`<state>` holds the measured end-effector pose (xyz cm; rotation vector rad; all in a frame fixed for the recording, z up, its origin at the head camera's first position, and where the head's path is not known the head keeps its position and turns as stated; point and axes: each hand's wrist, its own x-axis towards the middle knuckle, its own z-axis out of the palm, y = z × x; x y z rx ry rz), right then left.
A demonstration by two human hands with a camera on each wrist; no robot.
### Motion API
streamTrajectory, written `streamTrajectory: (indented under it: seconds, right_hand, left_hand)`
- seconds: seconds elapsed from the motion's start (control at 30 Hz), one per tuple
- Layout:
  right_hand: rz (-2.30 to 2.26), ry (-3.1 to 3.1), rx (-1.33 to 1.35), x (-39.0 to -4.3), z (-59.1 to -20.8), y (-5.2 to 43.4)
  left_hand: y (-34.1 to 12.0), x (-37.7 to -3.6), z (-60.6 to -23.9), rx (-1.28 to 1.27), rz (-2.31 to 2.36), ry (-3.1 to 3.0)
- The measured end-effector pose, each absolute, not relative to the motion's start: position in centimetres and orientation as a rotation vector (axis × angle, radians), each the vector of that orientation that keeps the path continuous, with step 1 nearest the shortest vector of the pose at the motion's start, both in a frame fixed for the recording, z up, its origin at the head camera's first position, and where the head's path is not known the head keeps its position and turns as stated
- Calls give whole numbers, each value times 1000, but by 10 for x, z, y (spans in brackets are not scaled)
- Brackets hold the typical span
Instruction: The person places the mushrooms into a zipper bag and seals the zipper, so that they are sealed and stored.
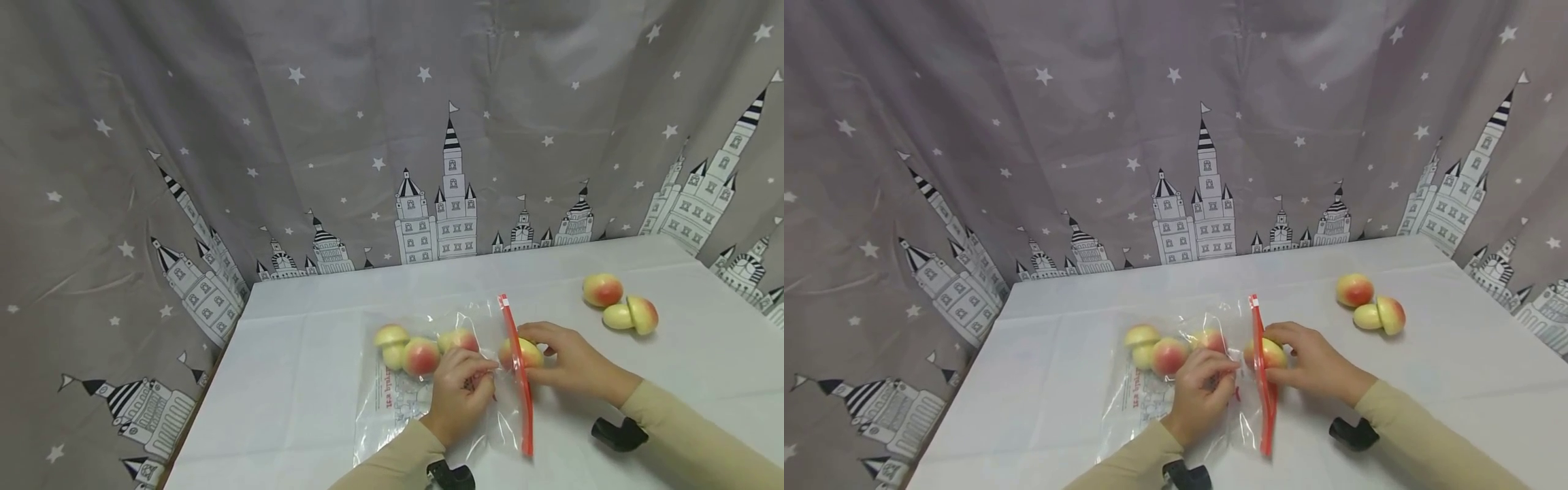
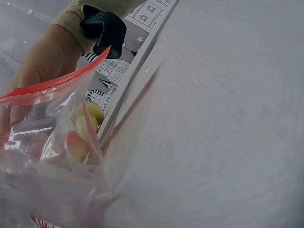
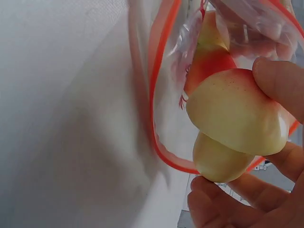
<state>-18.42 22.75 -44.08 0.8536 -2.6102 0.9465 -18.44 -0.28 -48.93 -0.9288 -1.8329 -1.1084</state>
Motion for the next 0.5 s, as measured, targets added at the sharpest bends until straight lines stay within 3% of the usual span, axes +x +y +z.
streamTrajectory:
  seconds: [0.5]
  right_hand:
    - [1113,-2640,919,-194,-448,207]
  left_hand:
    - [-2,-185,-489,-943,-1129,-1806]
